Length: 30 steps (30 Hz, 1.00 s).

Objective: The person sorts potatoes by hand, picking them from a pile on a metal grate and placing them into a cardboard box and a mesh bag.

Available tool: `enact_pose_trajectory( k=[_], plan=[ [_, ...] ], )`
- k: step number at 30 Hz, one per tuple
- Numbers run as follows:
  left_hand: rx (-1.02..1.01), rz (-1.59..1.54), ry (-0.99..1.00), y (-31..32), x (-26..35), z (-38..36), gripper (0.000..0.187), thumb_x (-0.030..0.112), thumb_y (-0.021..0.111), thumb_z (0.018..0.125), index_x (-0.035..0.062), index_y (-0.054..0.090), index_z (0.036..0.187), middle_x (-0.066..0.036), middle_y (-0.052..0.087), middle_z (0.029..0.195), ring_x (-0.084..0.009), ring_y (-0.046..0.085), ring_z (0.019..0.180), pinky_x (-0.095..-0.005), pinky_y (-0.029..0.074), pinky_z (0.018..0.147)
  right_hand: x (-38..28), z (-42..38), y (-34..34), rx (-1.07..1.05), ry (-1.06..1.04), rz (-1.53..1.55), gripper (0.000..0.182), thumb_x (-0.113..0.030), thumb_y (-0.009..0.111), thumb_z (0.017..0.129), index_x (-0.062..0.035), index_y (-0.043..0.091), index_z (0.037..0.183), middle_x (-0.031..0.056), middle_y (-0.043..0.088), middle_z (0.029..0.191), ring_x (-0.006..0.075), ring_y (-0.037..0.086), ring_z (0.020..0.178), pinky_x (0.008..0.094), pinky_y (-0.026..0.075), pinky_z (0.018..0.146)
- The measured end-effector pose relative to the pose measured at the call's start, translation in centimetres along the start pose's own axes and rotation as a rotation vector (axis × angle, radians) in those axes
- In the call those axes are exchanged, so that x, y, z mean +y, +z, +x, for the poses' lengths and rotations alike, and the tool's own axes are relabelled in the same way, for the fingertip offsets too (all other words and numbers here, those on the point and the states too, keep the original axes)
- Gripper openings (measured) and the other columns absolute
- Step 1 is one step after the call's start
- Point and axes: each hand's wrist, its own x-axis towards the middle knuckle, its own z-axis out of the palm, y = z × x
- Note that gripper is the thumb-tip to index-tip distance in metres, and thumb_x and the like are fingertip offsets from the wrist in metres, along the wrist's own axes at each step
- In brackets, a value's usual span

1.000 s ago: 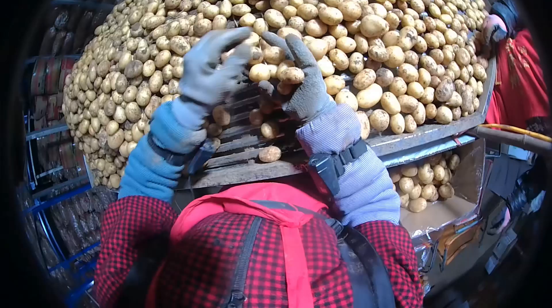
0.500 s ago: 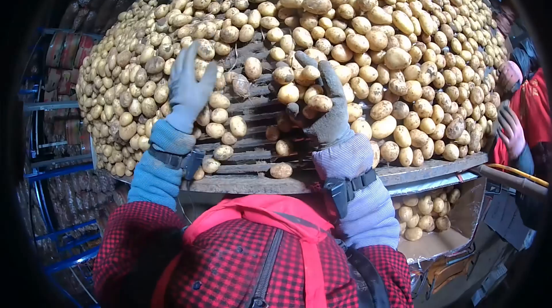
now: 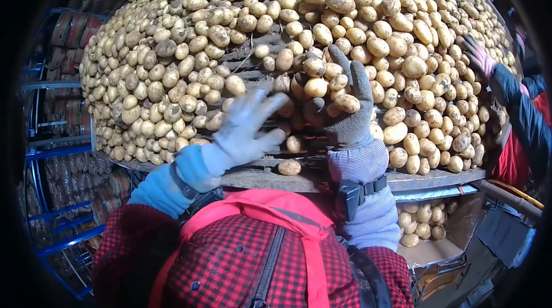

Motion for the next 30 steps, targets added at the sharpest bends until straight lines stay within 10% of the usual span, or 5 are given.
enact_pose_trajectory(
  k=[4,9,15,21,30],
  plan=[
    [0.129,0.333,-0.262,-1.2,-5.0,-3.8,0.065,0.033,0.074,0.085,0.0111,0.055,0.143,-0.024,0.054,0.14,-0.0435,0.049,0.131,-0.0542,0.042,0.106,-1.1,-1.4,2.1,0.14,0.554,0.997,0.045,-0.02,0.049,0.108,0.0052,0.047,0.145,0.0148,0.063,0.125,0.0214,0.065,0.109,0.0319,0.057,0.091],
    [0.0,0.117,-0.1,0.5,-1.5,-3.0,0.055,0.035,0.068,0.09,0.0095,0.06,0.138,-0.02,0.056,0.14,-0.0416,0.05,0.131,-0.0524,0.039,0.11,0.0,-1.2,1.5,-0.209,0.273,0.197,0.056,-0.044,0.059,0.092,-0.0129,0.063,0.138,0.0115,0.062,0.143,0.0305,0.061,0.127,0.0429,0.04,0.114],
    [0.127,-0.263,-0.114,-3.1,-4.7,2.0,0.037,0.017,0.066,0.093,0.0058,0.068,0.128,-0.019,0.069,0.125,-0.037,0.066,0.114,-0.0464,0.051,0.103,0.4,-2.6,3.0,0.063,0.444,0.566,0.067,-0.042,0.072,0.089,-0.0022,0.057,0.141,0.0161,0.063,0.141,0.0324,0.063,0.124,0.0416,0.045,0.11],
    [-0.583,0.55,-0.334,-4.2,-11.9,5.4,0.051,0.027,0.067,0.091,0.017,0.058,0.141,-0.012,0.063,0.134,-0.033,0.06,0.123,-0.045,0.047,0.107,0.4,-2.5,2.6,0.063,0.534,0.861,0.068,-0.03,0.079,0.085,0.0,0.054,0.141,0.0162,0.066,0.136,0.0261,0.065,0.122,0.036,0.052,0.101],
    [-0.23,0.045,-0.608,-6.1,-11.0,4.1,0.044,0.04,0.074,0.087,0.0206,0.071,0.126,-0.012,0.072,0.117,-0.0311,0.068,0.112,-0.0412,0.052,0.098,0.7,-2.1,3.0,0.121,0.234,0.275,0.052,-0.021,0.075,0.078,-0.0067,0.07,0.128,0.0177,0.064,0.133,0.0303,0.064,0.115,0.0391,0.057,0.093]
  ],
)
